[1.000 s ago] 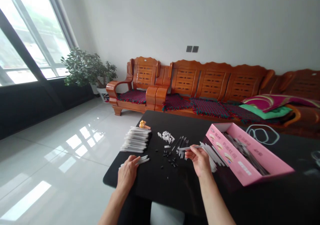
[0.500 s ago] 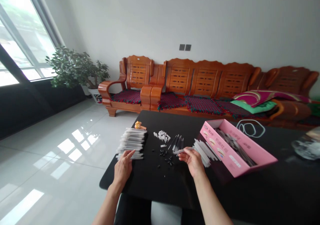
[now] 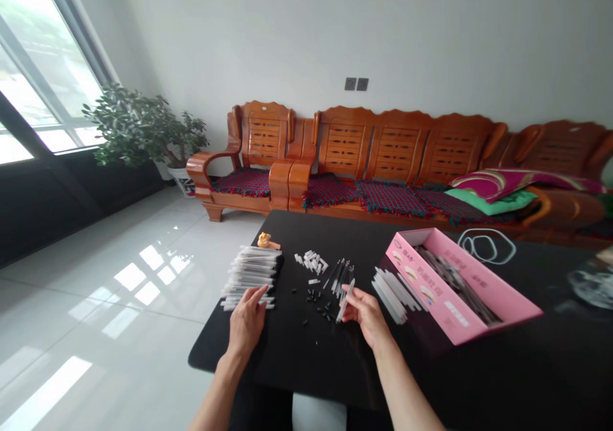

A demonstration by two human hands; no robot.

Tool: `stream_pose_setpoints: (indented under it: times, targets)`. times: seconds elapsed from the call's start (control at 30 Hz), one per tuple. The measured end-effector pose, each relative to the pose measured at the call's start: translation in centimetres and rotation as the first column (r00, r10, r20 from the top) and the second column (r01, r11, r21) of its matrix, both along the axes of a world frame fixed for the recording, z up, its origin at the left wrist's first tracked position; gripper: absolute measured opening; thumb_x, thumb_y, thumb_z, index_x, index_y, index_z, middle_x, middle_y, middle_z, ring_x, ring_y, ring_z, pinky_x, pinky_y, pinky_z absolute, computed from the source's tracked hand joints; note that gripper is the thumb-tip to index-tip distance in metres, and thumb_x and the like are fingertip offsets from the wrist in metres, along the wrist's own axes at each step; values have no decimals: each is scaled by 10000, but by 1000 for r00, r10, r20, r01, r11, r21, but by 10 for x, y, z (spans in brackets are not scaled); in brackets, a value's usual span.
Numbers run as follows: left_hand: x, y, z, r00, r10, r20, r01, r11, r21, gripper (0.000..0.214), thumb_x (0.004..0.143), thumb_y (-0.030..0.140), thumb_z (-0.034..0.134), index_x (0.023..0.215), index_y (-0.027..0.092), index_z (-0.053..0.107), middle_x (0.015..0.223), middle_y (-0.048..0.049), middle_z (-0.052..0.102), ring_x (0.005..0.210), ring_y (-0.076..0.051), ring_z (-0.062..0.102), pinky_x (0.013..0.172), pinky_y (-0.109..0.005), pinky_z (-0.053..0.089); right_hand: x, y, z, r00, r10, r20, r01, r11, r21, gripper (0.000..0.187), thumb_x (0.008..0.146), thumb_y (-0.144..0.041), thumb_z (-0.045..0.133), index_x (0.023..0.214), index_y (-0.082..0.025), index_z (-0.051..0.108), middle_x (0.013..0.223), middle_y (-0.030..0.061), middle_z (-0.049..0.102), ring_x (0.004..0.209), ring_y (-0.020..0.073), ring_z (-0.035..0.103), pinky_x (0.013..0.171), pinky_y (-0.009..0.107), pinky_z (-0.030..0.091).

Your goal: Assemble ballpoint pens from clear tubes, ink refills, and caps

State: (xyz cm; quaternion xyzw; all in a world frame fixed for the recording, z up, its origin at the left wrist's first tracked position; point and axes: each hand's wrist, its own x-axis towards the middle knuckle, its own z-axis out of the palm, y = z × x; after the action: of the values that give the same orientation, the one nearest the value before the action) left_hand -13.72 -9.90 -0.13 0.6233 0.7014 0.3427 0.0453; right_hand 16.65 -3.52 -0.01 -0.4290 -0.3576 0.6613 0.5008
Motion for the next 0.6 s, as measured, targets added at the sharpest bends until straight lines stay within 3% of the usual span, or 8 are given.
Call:
stream_pose_setpoints:
  times: [0.1, 0.2, 0.3, 0.37, 0.5, 0.6]
  targets:
    - [24, 13, 2, 985, -110, 134, 99, 991, 92, 304, 905, 248, 515, 1165, 205, 666, 1038, -55, 675, 674, -136, 631, 668, -258, 521, -7, -3, 6, 998, 68, 11, -68, 997, 22, 719, 691, -328, 791, 1319, -105, 519, 630, 27, 701, 462, 170, 649, 408, 244, 526]
    - [54, 35, 3, 960, -214, 181, 196, 974, 113, 267, 911, 235, 519, 1107, 188, 694, 981, -65, 688, 804, -166, 658, 737, -258, 515, -13, -6, 13, 990, 140, -12, -139, 989, 54, 797, 714, -301, 773, 1418, -169, 424, 613, -9, 683, 444, 166, 628, 400, 249, 502]
    - [77, 59, 6, 967, -229, 116, 222, 972, 73, 272, 928, 192, 484, 1077, 188, 712, 971, -74, 690, 877, -176, 649, 798, -270, 494, -16, -6, 16, 982, 165, -90, -162, 986, 37, 453, 734, -302, 763, 1138, -132, 651, 601, 6, 671, 448, 141, 612, 416, 233, 493]
    - [86, 74, 7, 972, -236, 0, 236, 972, 13, 270, 932, 177, 479, 1016, 196, 735, 929, -75, 690, 887, -187, 631, 828, -295, 469, -16, -5, 15, 978, 119, -169, -119, 993, 11, 296, 733, -304, 768, 953, -117, 700, 622, 28, 683, 477, 139, 630, 440, 231, 510]
    - [89, 93, 6, 943, -300, -143, 285, 951, -121, 183, 878, 182, 583, 928, 221, 755, 901, -61, 688, 895, -210, 610, 817, -322, 435, -12, -3, 14, 954, 49, -294, -51, 999, 0, 344, 648, -202, 826, 963, -126, 707, 738, 57, 737, 621, 161, 704, 571, 242, 579]
    - [89, 98, 4, 938, -309, -161, 283, 945, -163, 118, 837, 199, 648, 892, 212, 752, 912, -62, 687, 919, -217, 611, 818, -319, 422, -11, -3, 17, 961, 29, -276, -32, 999, -6, 369, 638, -172, 847, 969, -137, 689, 763, 58, 750, 655, 157, 716, 606, 233, 588]
